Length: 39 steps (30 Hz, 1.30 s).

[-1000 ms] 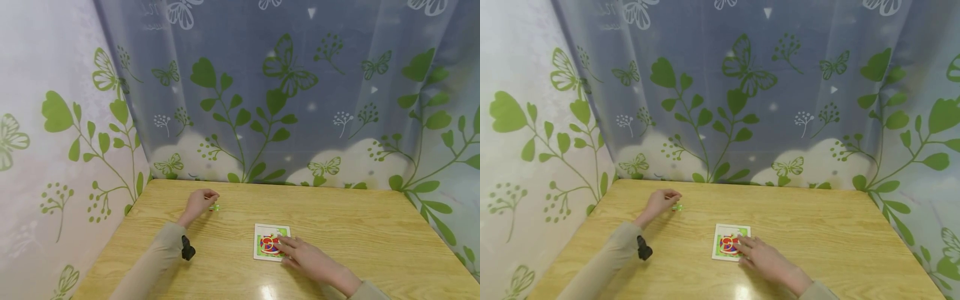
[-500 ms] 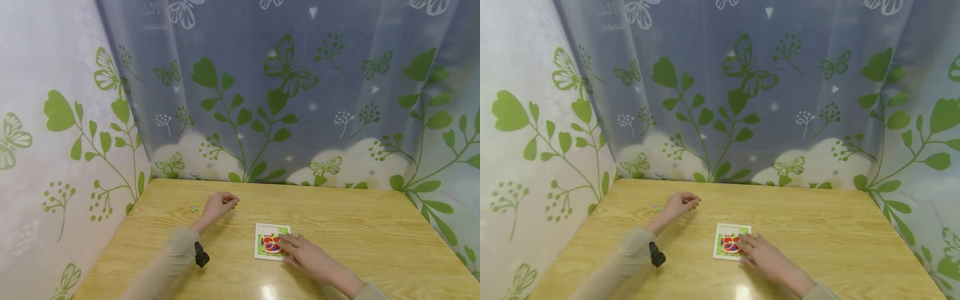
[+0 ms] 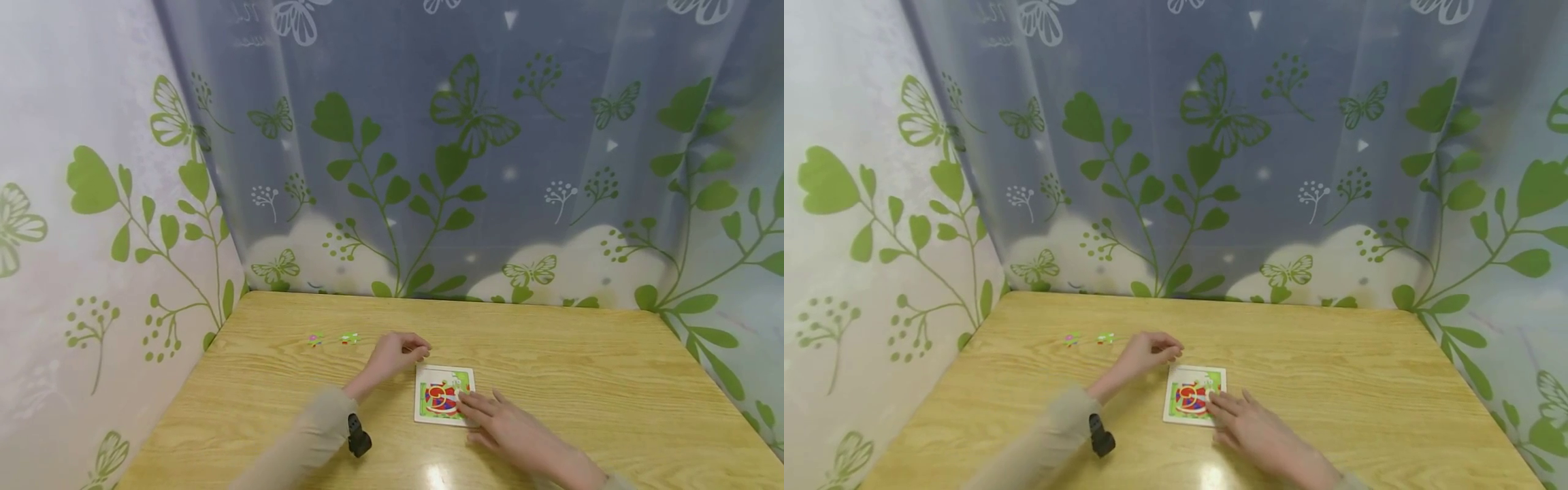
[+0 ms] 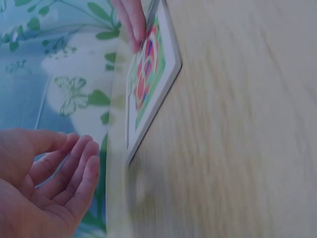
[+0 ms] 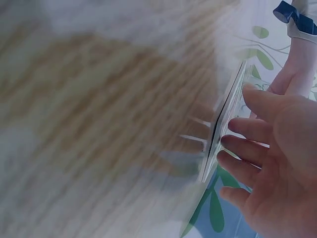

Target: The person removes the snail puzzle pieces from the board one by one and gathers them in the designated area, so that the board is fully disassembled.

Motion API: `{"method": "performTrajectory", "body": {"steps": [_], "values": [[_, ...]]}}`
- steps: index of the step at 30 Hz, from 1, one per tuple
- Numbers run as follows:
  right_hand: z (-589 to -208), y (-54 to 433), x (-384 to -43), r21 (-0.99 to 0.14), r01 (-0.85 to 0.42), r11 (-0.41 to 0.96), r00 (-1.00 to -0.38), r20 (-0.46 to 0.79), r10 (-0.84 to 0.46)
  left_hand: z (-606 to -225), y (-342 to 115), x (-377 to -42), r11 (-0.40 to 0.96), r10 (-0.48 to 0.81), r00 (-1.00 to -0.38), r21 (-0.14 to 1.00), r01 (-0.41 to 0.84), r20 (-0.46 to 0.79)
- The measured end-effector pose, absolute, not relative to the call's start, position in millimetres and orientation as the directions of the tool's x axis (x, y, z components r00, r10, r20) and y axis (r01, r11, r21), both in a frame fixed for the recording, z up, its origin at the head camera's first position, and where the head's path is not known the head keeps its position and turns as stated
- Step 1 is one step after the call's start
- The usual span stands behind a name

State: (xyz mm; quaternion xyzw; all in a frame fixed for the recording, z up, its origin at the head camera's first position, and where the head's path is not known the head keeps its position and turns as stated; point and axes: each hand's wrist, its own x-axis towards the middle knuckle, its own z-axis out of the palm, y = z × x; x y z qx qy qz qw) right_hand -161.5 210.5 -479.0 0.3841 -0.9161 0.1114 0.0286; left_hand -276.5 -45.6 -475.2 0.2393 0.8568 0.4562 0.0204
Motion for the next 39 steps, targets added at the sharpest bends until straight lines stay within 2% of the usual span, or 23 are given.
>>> {"method": "performTrajectory", "body": {"steps": [12, 23, 29, 39], "values": [[-482.0, 210.6, -160.7, -0.185, -0.699, 0.691, -0.713, 0.113, -0.692, -479.1, -20.4, -262.5, 0.484, 0.478, -0.868, 0.783, 0.391, 0.137], [-484.2, 209.8, -160.3, -0.102, -0.740, 0.665, -0.672, 0.174, -0.720, -482.0, -7.9, -259.1, 0.522, 0.523, -0.852, 0.774, 0.357, 0.040], [-486.4, 209.1, -160.8, -0.061, -0.748, 0.661, -0.659, 0.194, -0.727, -481.4, -2.7, -258.7, 0.540, 0.528, -0.849, 0.763, 0.357, 0.023], [-484.2, 207.4, -159.8, -0.061, -0.739, 0.671, -0.670, 0.179, -0.721, -477.4, 2.1, -259.0, 0.566, 0.508, -0.861, 0.759, 0.321, -0.015]]}}
